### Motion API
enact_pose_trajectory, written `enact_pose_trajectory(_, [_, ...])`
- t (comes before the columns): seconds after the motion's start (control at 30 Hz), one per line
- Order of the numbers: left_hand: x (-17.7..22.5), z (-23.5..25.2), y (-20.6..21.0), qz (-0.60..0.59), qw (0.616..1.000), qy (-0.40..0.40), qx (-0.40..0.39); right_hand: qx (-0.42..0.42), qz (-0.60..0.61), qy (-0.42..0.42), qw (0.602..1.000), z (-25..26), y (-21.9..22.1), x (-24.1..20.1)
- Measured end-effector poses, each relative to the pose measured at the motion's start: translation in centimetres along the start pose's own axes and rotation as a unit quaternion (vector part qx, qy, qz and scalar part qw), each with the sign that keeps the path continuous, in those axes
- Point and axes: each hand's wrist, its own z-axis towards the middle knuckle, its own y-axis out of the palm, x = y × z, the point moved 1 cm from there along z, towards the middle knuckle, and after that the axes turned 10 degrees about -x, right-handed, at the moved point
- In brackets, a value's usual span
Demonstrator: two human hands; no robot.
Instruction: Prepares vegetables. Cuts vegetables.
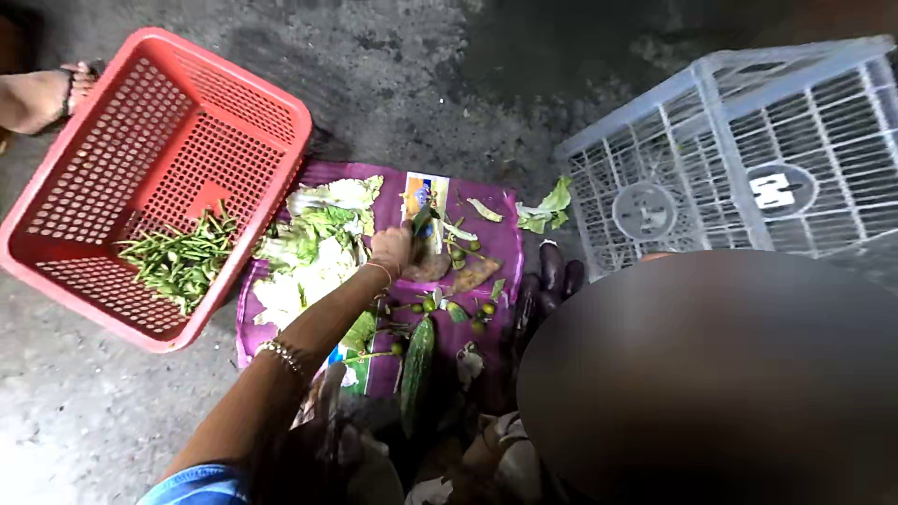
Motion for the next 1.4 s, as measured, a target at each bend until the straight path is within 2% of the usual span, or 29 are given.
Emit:
enact_pose_trajectory(0.07, [-1.6, -1.3, -1.9, -0.132, 0.99, 0.047, 0.029, -0.012, -0.011, 0.0, 1.0, 0.0, 0.0, 0.1])
enact_pose_trajectory(0.1, [-2.5, -2.4, -2.9, -0.214, 0.973, 0.078, 0.036, -0.014, -0.009, 0.002, 1.0, 0.0, 0.0, 0.2])
enact_pose_trajectory(0.2, [-4.9, -7.3, -4.5, -0.407, 0.899, 0.155, 0.033, -0.032, -0.011, -0.001, 0.999, 0.2, 0.7, 0.5])
enact_pose_trajectory(0.4, [-8.1, -16.3, -4.1, -0.527, 0.831, 0.179, 0.019, -0.046, -0.032, 0.039, 0.998, 0.7, 4.4, 0.1])
enact_pose_trajectory(0.57, [-6.0, -18.9, -8.2, -0.695, 0.698, 0.169, 0.015, -0.077, -0.002, 0.035, 0.996, 1.1, 6.6, 0.0])
enact_pose_trajectory(0.6, [-5.5, -19.4, -9.6, -0.71, 0.683, 0.173, 0.014, -0.082, 0.0, 0.027, 0.996, 1.1, 7.0, 0.1])
enact_pose_trajectory(0.7, [-3.0, -21.4, -13.8, -0.706, 0.686, 0.176, -0.005, -0.084, 0.004, 0.013, 0.996, 1.1, 8.0, -0.3])
enact_pose_trajectory(0.8, [-0.7, -23.1, -16.5, -0.718, 0.664, 0.206, -0.005, -0.094, 0.026, -0.016, 0.995, 1.7, 9.0, -1.5])
enact_pose_trajectory(0.9, [2.3, -24.3, -17.9, -0.746, 0.637, 0.196, 0.022, -0.099, 0.072, -0.038, 0.992, 1.6, 9.2, -2.5])
enact_pose_trajectory(1.03, [5.1, -23.2, -17.1, -0.825, 0.529, 0.198, 0.0, -0.115, 0.062, 0.013, 0.991, 1.0, 8.7, -3.2])
enact_pose_trajectory(1.07, [5.5, -23.1, -16.8, -0.835, 0.515, 0.195, -0.005, -0.112, 0.069, 0.035, 0.991, 0.9, 8.4, -3.1])
enact_pose_trajectory(1.1, [5.9, -23.0, -16.5, -0.832, 0.517, 0.198, -0.009, -0.106, 0.095, 0.052, 0.988, 0.9, 7.8, -3.0])
enact_pose_trajectory(1.13, [6.1, -23.0, -16.0, -0.816, 0.539, 0.21, -0.012, -0.1, 0.133, 0.057, 0.984, 0.9, 7.0, -2.7])
enact_pose_trajectory(1.2, [6.4, -22.9, -15.5, -0.743, 0.618, 0.255, -0.013, -0.097, 0.168, 0.028, 0.981, 1.1, 5.3, -2.3])
enact_pose_trajectory(1.27, [7.0, -23.2, -15.6, -0.653, 0.702, 0.283, 0.017, -0.08, 0.132, -0.007, 0.988, 1.3, 4.0, -2.5])
enact_pose_trajectory(1.3, [7.5, -23.3, -15.5, -0.617, 0.727, 0.298, 0.038, -0.068, 0.116, -0.021, 0.991, 1.4, 3.5, -2.8])
enact_pose_trajectory(1.4, [8.9, -22.7, -14.9, -0.557, 0.75, 0.349, 0.072, -0.059, 0.152, -0.039, 0.986, 1.9, 3.5, -4.4])
